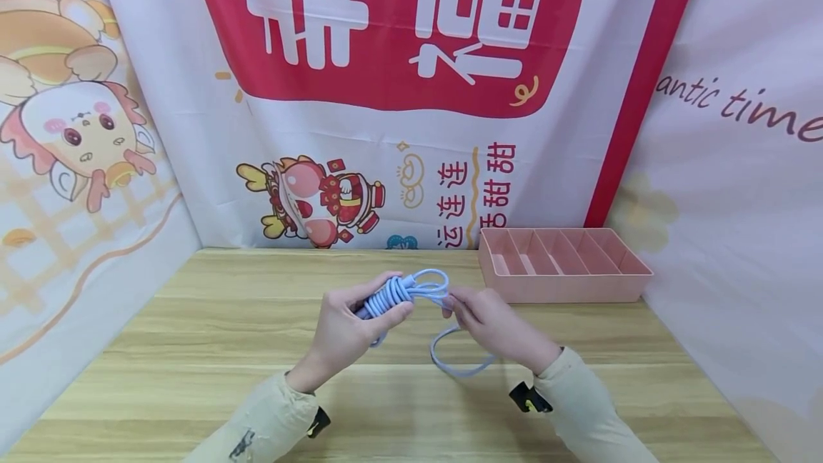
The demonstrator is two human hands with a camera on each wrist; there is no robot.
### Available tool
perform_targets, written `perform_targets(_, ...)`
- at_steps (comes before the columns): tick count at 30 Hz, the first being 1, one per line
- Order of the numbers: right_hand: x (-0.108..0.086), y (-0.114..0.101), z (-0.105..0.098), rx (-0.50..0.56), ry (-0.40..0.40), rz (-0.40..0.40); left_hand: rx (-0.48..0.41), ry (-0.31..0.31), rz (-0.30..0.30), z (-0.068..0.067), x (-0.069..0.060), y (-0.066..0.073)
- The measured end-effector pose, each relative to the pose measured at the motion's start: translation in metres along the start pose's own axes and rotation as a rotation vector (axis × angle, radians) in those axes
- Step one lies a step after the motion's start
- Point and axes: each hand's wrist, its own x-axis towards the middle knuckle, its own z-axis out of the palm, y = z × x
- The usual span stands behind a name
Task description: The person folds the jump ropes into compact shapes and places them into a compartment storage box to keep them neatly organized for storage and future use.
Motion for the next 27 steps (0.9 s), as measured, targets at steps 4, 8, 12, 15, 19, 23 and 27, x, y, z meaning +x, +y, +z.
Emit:
perform_targets(4, 0.001, -0.005, 0.006, -0.055, 0.006, -0.078, -0.005, 0.041, -0.046, 0.000, 0.003, 0.013)
perform_targets(8, 0.000, -0.009, 0.010, -0.091, 0.000, -0.087, -0.005, 0.065, -0.082, -0.003, 0.007, 0.036)
perform_targets(12, 0.001, -0.012, 0.017, -0.149, 0.007, -0.049, -0.008, 0.081, -0.112, -0.004, 0.009, 0.042)
perform_targets(15, 0.001, -0.011, 0.025, -0.228, 0.046, -0.074, -0.006, 0.087, -0.124, -0.002, 0.006, 0.030)
perform_targets(19, 0.001, -0.012, 0.031, -0.309, 0.129, -0.118, 0.004, 0.077, -0.128, 0.001, 0.003, 0.011)
perform_targets(23, 0.001, -0.014, 0.032, -0.381, 0.172, -0.136, 0.008, 0.089, -0.123, 0.001, 0.002, 0.003)
perform_targets(27, 0.001, -0.016, 0.031, -0.432, 0.189, -0.156, 0.025, 0.107, -0.147, 0.000, 0.002, 0.004)
